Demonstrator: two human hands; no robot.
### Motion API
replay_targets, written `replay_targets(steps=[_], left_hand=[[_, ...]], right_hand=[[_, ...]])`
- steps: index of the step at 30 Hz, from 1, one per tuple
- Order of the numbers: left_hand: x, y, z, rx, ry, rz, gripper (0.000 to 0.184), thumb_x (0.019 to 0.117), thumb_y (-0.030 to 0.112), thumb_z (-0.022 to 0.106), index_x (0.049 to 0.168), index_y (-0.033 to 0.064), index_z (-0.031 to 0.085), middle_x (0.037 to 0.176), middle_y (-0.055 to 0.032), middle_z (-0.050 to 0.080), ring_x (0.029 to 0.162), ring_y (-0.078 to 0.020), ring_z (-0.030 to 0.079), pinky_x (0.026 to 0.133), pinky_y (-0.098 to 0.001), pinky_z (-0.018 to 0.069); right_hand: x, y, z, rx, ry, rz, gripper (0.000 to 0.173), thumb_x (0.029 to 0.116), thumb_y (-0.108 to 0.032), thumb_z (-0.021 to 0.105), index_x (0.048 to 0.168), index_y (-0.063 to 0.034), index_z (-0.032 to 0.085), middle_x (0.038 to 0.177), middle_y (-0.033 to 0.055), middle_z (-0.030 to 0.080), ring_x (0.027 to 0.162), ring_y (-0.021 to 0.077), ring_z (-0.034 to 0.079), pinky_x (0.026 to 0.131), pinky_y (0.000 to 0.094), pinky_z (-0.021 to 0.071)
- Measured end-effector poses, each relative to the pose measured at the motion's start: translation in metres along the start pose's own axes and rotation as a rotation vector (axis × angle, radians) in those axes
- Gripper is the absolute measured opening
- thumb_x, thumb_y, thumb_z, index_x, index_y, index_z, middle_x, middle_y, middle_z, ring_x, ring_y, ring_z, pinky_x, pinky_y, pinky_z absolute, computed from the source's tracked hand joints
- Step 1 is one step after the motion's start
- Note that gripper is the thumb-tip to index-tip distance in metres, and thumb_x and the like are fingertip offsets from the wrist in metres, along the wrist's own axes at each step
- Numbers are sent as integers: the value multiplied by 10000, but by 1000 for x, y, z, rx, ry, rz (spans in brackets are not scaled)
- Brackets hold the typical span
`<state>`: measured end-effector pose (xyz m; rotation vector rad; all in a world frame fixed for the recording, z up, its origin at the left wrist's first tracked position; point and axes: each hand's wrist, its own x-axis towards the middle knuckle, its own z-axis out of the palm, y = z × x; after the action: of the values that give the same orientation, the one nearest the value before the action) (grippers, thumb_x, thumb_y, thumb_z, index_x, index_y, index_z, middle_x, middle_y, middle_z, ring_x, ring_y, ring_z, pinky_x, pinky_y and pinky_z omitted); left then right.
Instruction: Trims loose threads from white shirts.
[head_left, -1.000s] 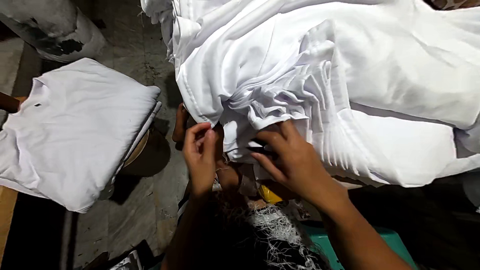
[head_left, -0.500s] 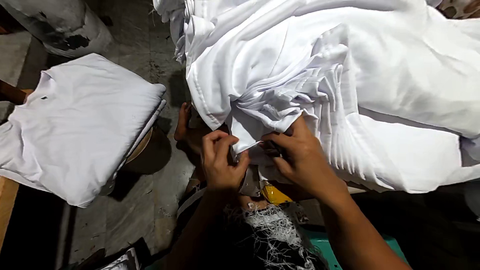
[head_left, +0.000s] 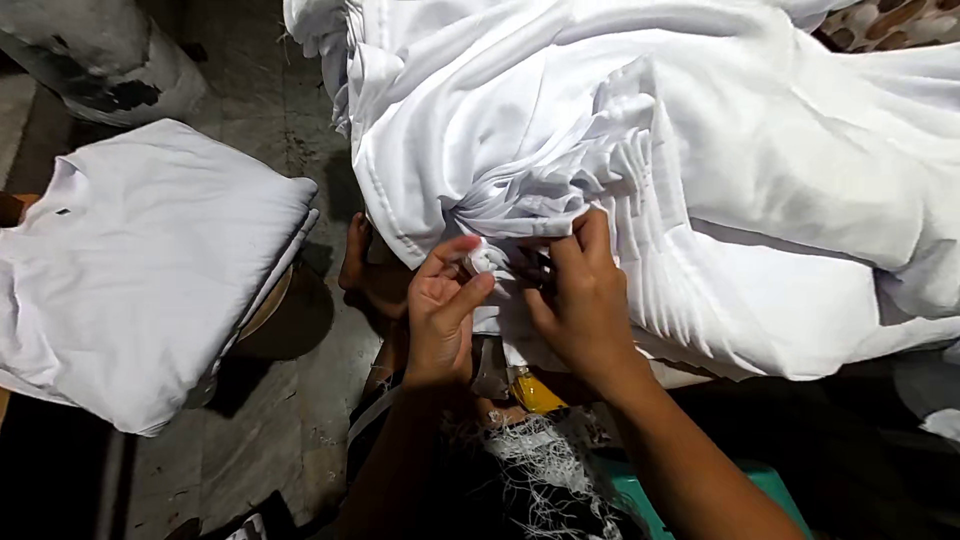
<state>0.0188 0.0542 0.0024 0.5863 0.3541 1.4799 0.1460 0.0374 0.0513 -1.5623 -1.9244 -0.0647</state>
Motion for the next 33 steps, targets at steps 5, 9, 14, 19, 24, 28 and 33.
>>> replay_targets(steps=[5,9,14,19,24,28,33], left_hand=[[-8,5,-8,269,21,140,141,1008,173,613,890,227,668,877,128,677,841,27,645,793,-186,552],[-17,9,-16,468,-107,268,72,1002,198,629,949,222,670,1012,145,694,901,48,656,773,-165,565],[-19,13,-15,608,-134,319,78,990,136,620,917,162,632,978,131,676,904,55,645,777,-154,555],[-16,13,-13,527,-17,207,368,859,-112,663,1179,53,589,937,115,735,827,19,699,775,-201,595],[-16,9,-21,446,-36,260,141,1017,111,591,929,208,642,954,124,725,834,2,708,758,-221,615],[-25,15,-18,572,-139,318,85,1006,182,617,932,190,660,1094,143,700,960,59,659,791,-154,569],[-26,13,-18,665,-156,404,135,1006,152,615,899,94,674,1074,88,709,1000,47,657,839,-158,564]], right_hand=[[-23,-14,-6,158,-120,-15,334,1023,-272,497,1099,44,573,791,99,634,696,164,632,639,307,521],[-25,-18,-1,120,-84,-60,258,1014,-214,498,1005,32,575,647,56,563,543,128,549,514,258,445],[-14,-24,0,43,-109,-27,257,1014,-197,459,959,32,562,599,42,495,515,170,529,493,311,416],[-16,-19,-3,64,-128,-9,264,1021,-212,464,960,21,572,626,49,517,544,161,539,514,306,426],[-26,-13,-9,132,-168,-35,265,1028,-243,473,1009,-3,585,682,39,587,573,108,561,531,256,449],[-27,-18,-10,142,-191,-52,251,1016,-231,488,1005,-1,586,653,39,577,542,115,549,503,259,435],[-17,-28,-6,123,-158,32,210,995,-195,479,953,-11,571,614,2,500,533,90,494,514,245,391]])
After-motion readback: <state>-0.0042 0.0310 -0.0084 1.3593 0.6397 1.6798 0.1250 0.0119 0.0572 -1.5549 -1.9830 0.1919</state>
